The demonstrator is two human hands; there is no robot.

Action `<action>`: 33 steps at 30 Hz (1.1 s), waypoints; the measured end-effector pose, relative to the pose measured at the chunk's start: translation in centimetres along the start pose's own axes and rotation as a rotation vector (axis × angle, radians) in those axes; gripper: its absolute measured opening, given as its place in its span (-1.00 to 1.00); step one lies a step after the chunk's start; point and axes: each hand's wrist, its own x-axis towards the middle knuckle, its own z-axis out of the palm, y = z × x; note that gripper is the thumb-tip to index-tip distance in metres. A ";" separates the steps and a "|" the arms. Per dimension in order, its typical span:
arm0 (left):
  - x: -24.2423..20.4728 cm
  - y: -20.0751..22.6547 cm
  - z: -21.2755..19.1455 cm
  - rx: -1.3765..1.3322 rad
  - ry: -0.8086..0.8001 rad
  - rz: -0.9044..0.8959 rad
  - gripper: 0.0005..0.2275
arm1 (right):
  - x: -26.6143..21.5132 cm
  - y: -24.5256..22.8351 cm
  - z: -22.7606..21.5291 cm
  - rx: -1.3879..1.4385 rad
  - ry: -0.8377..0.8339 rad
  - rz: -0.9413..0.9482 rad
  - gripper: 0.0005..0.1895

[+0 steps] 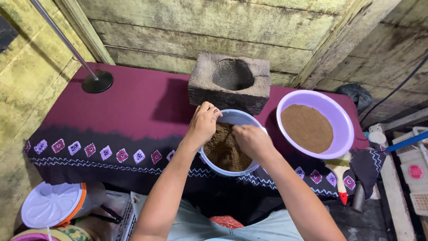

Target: Mixing powder in a bucket and cleaning a stone mortar with a brush.

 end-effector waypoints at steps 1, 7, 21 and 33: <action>0.1 -0.1 0.2 0.002 -0.005 0.003 -0.79 | -0.2 -0.2 -1.1 0.001 0.001 0.006 -0.85; 0.1 -0.3 0.4 0.015 0.074 0.069 -0.80 | -0.3 -1.2 -8.4 0.373 0.039 -0.008 -0.87; -0.6 0.2 1.8 0.548 0.020 0.442 -0.85 | -3.6 0.2 -5.1 0.195 0.135 0.245 -0.95; -1.0 5.7 -2.1 0.304 -0.024 0.388 -0.75 | -3.6 0.0 -4.7 0.288 0.138 0.315 -0.96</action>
